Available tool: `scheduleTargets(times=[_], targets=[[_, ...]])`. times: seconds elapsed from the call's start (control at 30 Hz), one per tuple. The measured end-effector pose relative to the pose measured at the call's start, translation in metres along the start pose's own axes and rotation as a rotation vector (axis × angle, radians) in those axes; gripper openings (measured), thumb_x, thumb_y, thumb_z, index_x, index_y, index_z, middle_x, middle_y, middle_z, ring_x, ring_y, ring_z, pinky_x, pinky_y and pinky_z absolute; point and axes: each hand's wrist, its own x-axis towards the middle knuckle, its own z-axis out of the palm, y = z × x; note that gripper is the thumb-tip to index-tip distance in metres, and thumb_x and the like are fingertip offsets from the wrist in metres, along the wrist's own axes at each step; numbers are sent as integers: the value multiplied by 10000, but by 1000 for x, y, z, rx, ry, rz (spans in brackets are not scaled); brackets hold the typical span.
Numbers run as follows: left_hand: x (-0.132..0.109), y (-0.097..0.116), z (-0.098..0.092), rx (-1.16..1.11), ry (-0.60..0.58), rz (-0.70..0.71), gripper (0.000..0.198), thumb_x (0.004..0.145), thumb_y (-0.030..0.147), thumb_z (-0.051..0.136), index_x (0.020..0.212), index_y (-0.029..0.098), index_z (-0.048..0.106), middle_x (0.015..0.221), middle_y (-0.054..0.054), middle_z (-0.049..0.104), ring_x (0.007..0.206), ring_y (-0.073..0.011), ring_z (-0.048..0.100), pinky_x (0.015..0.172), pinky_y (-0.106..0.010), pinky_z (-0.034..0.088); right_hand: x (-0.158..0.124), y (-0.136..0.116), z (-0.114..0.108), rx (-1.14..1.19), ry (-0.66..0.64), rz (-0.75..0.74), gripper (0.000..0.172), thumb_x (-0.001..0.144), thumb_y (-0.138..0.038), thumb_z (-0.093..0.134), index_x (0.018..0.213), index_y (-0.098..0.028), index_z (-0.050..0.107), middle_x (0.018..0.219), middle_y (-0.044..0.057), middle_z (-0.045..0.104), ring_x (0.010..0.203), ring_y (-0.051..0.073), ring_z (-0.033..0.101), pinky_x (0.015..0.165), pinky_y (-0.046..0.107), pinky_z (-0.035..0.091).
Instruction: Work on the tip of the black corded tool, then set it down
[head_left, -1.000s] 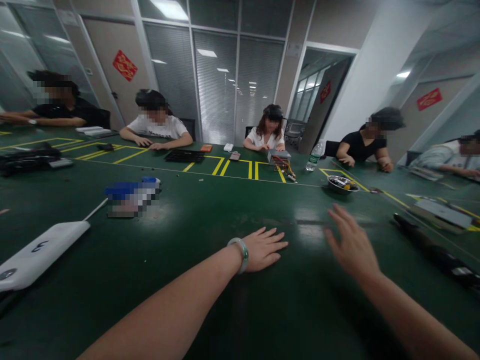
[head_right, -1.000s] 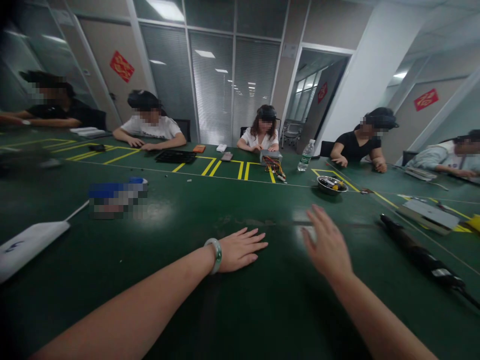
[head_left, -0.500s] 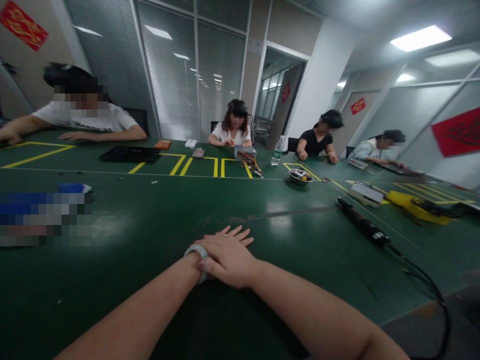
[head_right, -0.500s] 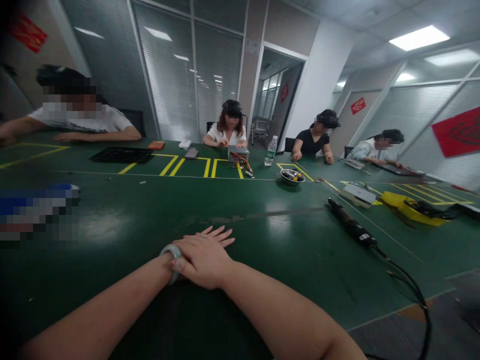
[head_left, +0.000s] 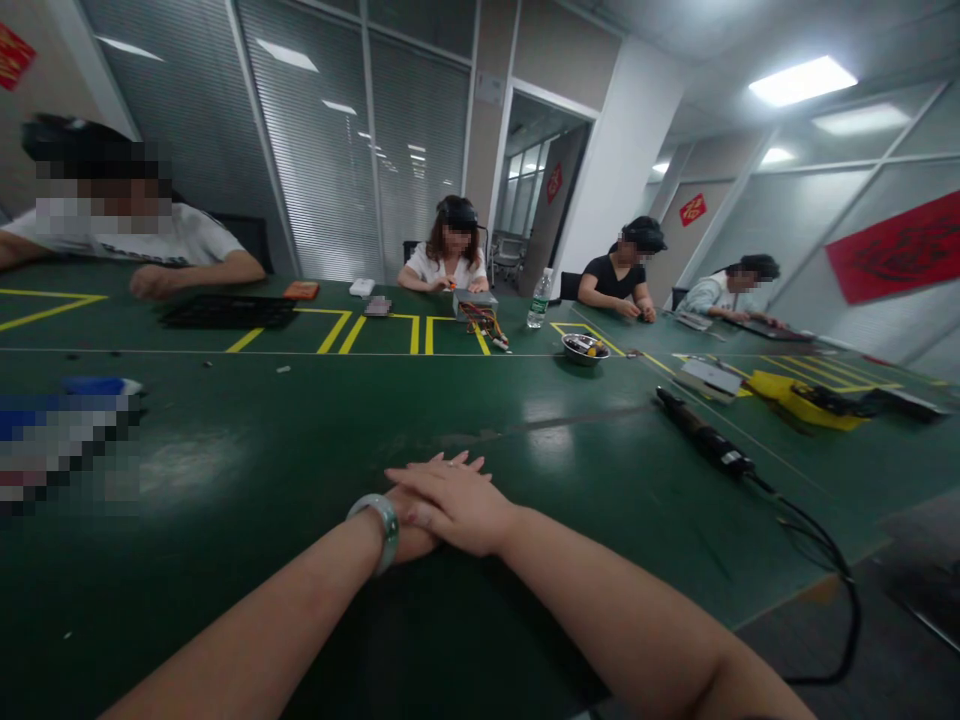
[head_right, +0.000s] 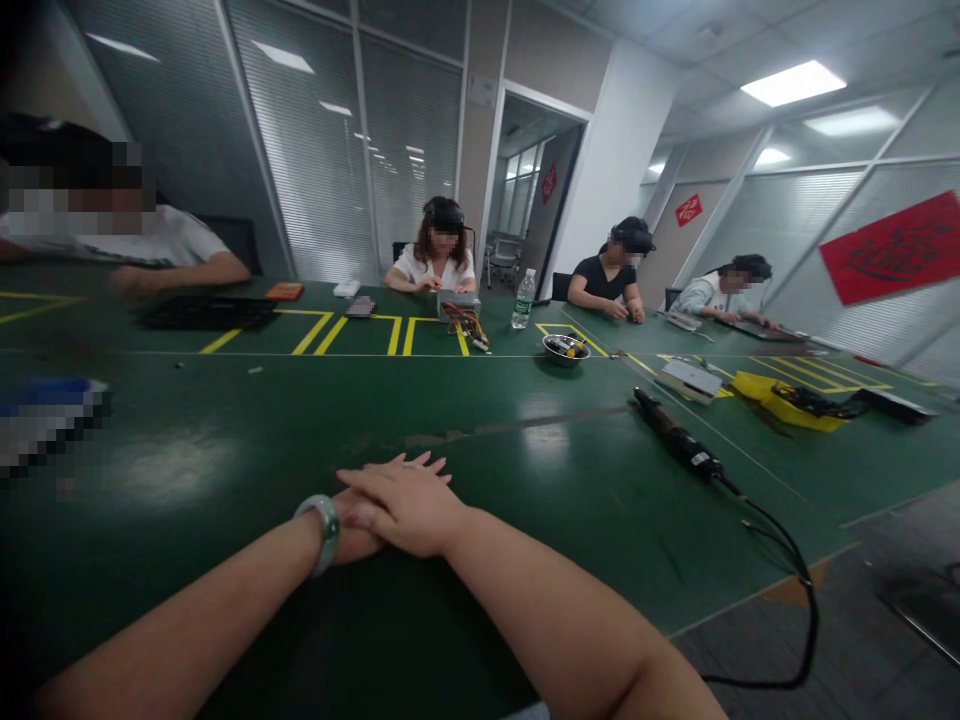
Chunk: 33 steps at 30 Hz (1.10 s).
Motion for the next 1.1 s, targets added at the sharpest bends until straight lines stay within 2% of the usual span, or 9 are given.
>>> scheduleTargets(times=[0.1,0.23,0.33,0.5,0.57,0.67,0.77,0.87,1.1], targets=[[-17,-17,-23,-17,-80,88,542,930,506,297,1438,323,256,1489,15,290,1368,-257,240,1133,-469,156,-10,44,-8,-43,235,205,522,951,-404,353,1437,-233,267,1395,54,416,1267,174,377,1062,355,290],[-17,-14,-31,-52,-150,108,528,954,515,233,1449,343,175,1531,16,129,1404,-243,106,1123,-503,91,-52,120,-44,-244,561,736,584,951,-424,280,1451,-131,208,1407,141,370,1287,229,338,1064,422,262],[-16,-11,-32,-81,-160,107,525,955,517,243,1448,359,151,1532,27,109,1406,-230,96,1123,-490,85,-114,161,-79,-532,669,1055,632,929,-414,306,1427,-32,233,1418,207,314,1328,284,245,1078,447,198],[-18,-13,-33,-91,-151,115,521,953,518,259,1442,358,175,1529,22,119,1405,-223,103,1124,-478,83,-241,195,-115,-927,896,1438,690,881,-437,358,1412,-7,265,1454,271,154,1360,352,27,1042,566,82],[-18,-13,-32,-81,-147,112,521,953,518,261,1442,355,182,1528,19,124,1405,-221,99,1124,-477,83,-281,206,-122,-977,924,1501,724,861,-492,370,1408,-25,291,1451,283,135,1353,366,-4,1027,578,36],[-17,-12,-32,-67,-139,107,524,953,518,259,1443,346,189,1529,16,124,1406,-221,96,1125,-475,86,-317,226,-129,-908,887,1585,789,802,-622,404,1403,-115,343,1420,278,214,1326,421,71,990,610,17],[-17,-11,-32,-64,-147,117,532,952,525,244,1447,342,178,1531,17,115,1406,-225,92,1125,-479,80,-329,245,-137,-750,775,1636,895,708,-735,444,1410,-189,343,1361,278,317,1255,483,218,929,662,67],[-18,-10,-34,-73,-159,113,534,952,523,237,1449,341,169,1533,21,105,1408,-223,82,1126,-479,71,-333,258,-144,-666,725,1688,948,648,-770,477,1393,-192,380,1302,314,360,1192,511,304,864,682,134],[-16,-8,-36,-113,-166,95,542,945,533,266,1447,350,172,1533,22,104,1408,-235,76,1124,-499,64,-356,283,-146,-654,746,1678,758,689,-650,503,1284,-183,524,1218,333,409,1170,511,326,806,671,203]])
